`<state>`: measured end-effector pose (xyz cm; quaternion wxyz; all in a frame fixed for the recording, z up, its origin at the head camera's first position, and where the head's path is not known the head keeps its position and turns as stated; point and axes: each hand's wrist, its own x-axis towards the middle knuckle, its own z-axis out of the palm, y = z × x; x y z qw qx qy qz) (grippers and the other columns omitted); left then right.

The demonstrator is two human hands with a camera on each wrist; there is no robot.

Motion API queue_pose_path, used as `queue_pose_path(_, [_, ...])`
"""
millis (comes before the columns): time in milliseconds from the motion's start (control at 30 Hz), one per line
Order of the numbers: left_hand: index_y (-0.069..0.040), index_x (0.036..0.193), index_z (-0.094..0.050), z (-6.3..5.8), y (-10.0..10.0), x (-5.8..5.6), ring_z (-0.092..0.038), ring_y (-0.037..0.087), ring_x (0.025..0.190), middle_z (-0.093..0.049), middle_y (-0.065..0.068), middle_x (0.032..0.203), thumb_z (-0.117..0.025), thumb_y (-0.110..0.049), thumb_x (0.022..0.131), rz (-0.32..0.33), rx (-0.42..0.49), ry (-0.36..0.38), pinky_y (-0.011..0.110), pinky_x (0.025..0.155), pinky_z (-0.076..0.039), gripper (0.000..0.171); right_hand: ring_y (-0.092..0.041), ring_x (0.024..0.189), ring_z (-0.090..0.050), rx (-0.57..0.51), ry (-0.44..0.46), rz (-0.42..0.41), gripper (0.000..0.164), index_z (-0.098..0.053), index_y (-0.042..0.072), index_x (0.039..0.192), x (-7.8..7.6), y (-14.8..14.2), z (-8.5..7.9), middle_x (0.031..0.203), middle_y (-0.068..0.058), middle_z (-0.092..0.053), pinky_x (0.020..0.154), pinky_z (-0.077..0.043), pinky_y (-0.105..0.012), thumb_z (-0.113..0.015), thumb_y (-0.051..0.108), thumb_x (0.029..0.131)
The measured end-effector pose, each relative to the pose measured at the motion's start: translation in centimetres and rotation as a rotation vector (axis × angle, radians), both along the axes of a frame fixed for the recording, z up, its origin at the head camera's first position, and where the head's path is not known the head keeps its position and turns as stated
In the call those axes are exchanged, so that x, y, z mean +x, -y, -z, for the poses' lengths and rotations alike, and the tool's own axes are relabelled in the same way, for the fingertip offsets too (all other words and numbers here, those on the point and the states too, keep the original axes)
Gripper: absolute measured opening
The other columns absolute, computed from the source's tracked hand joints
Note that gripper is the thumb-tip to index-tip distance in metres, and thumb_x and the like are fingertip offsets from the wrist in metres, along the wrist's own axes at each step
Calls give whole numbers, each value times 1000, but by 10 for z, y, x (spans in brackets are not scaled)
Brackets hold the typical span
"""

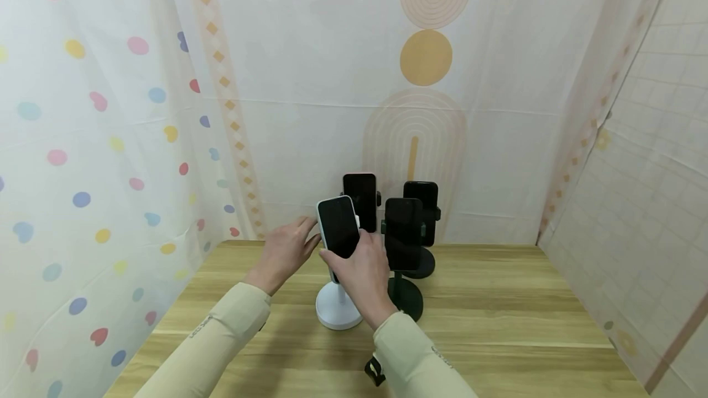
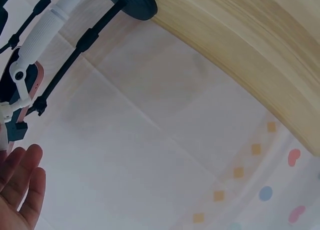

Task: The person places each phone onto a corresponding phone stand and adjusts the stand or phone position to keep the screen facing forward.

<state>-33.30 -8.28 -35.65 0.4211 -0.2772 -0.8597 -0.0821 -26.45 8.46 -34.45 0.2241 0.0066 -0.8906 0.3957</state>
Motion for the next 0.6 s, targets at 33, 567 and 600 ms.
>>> queue_pose_path(33, [-7,101,-66,0,0,-1,-67,26,63,-71,9,83,-76,-18,80,2,0,-4,43,48,-54,25,-29,88,-56,-2,2,1,82,-58,0,125,-2,1,-1,110,-18,-59,70,-53,-45,-73,58,69])
queue_pose_path(567, [-4,105,-66,3,-2,-3,-66,25,60,-72,8,92,-76,-16,80,43,6,-40,42,48,-54,30,-32,95,-54,-25,36,19,86,-55,-4,129,-23,8,1,116,-23,-56,80,-52,-48,-72,58,71])
queue_pose_path(600, [-4,105,-66,3,-2,-3,-67,25,61,-72,9,93,-76,-15,80,43,5,-37,41,48,-54,29,-32,96,-54,-29,35,21,87,-55,-3,129,-24,8,1,117,-23,-56,80,-52,-48,-73,58,70])
